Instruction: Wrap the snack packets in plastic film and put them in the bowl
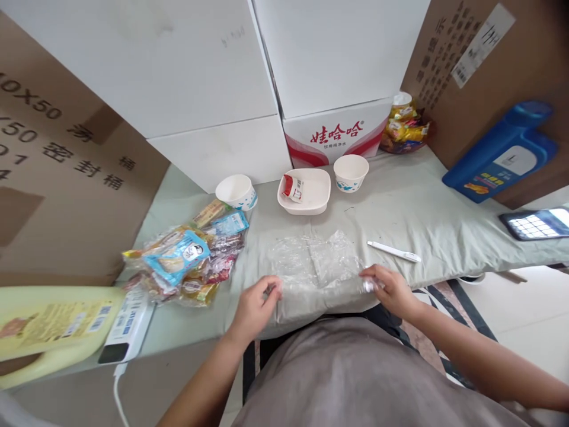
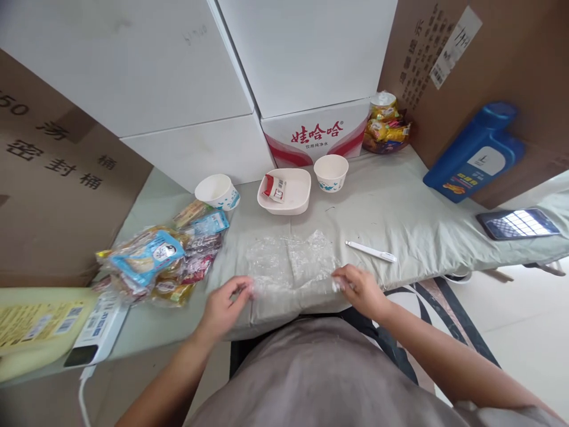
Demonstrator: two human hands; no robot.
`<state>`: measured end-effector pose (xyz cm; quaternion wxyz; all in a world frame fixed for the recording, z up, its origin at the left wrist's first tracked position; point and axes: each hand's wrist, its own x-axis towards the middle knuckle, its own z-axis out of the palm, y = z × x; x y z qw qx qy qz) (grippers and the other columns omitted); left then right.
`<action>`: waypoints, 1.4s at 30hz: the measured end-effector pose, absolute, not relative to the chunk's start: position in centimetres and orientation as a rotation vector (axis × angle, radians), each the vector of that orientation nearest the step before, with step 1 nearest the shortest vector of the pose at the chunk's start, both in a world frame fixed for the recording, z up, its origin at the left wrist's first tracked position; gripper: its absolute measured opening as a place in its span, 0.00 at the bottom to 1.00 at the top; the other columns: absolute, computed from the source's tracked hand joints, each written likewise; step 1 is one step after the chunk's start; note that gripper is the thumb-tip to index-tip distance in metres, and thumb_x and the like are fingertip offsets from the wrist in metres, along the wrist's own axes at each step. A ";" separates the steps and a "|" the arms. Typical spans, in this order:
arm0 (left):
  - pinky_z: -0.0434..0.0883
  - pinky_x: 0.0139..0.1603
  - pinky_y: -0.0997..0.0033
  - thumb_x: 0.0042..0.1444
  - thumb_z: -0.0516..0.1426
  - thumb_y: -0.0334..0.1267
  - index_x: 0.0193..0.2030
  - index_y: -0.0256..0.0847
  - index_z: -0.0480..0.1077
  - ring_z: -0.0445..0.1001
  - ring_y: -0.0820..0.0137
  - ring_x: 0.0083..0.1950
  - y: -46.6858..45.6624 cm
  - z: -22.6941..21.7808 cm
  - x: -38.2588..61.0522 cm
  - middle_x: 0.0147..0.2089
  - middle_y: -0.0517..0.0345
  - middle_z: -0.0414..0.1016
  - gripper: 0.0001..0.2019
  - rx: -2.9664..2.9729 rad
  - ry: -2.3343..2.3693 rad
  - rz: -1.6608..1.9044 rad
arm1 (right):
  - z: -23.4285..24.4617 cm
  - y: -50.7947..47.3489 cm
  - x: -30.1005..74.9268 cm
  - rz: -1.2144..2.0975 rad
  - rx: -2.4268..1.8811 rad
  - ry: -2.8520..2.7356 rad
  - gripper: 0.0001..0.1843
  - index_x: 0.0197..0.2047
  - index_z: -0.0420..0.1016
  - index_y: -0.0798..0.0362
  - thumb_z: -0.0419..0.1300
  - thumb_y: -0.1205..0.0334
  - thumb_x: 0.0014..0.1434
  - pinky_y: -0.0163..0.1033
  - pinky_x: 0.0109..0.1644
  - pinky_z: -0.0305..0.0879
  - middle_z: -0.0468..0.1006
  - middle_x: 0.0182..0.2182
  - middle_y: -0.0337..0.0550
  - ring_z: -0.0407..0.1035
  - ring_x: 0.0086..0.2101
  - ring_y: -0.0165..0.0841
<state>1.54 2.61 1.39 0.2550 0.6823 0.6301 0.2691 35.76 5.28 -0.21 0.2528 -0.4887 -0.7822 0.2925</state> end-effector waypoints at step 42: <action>0.46 0.69 0.40 0.62 0.52 0.52 0.68 0.41 0.57 0.44 0.48 0.73 8.4 -2.9 6.7 0.72 0.48 0.53 0.31 2.541 1.739 0.241 | 0.9 19.0 35.2 1.279 -1.506 -1.344 0.19 0.36 0.72 0.52 0.66 0.58 0.38 0.34 0.29 0.59 0.72 0.28 0.37 0.64 0.27 0.28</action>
